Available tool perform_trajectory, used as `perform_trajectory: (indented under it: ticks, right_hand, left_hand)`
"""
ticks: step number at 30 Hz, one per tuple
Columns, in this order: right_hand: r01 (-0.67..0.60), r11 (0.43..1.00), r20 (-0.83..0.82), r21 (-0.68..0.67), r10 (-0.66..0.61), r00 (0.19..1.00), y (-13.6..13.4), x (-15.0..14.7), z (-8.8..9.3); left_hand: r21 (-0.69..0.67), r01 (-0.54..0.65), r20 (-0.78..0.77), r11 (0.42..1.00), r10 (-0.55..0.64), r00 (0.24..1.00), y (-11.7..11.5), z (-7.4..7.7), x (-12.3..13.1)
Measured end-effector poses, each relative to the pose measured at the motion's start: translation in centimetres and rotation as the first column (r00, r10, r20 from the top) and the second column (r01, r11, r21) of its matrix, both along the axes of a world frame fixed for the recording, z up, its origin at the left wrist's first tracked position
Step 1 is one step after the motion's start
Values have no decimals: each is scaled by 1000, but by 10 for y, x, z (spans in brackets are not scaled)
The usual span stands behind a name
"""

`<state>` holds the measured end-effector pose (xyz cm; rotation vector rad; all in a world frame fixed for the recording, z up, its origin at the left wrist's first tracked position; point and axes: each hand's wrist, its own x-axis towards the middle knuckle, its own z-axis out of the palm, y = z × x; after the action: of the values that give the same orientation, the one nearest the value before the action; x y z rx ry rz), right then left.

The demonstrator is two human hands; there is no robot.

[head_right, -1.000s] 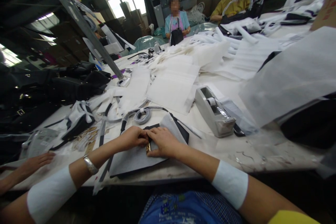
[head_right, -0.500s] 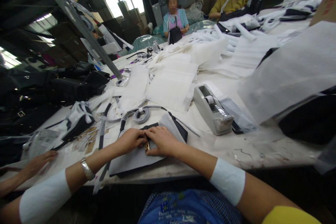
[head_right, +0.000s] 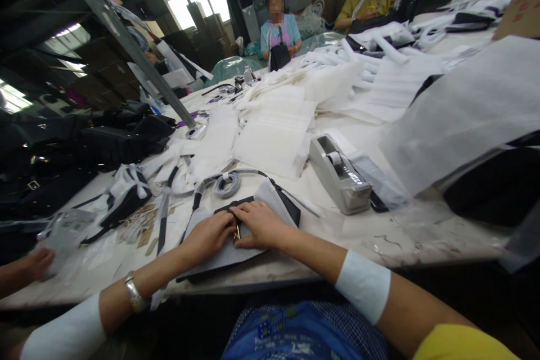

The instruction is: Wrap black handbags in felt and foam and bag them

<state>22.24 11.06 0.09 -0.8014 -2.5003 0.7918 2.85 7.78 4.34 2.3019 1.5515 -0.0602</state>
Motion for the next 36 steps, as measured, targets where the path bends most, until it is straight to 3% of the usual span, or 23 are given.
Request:
perform_trajectory:
  ticks: [10, 16, 26, 36]
  right_hand:
    - [-4, 1000, -15, 8, 4, 1000, 2, 0, -5]
    - [-40, 999, -70, -28, 38, 997, 5, 2, -4]
    - [-182, 983, -29, -34, 181, 983, 10, 9, 1]
    - [-142, 988, 29, -61, 144, 989, 6, 7, 6]
  left_hand:
    - [23, -106, 236, 994, 97, 967, -7, 7, -16]
    - [-10, -2, 348, 1000, 5, 937, -15, 4, -17]
    - [-11, -43, 293, 999, 44, 955, -27, 3, -12]
    - [21, 7, 293, 1000, -12, 956, -36, -10, -24]
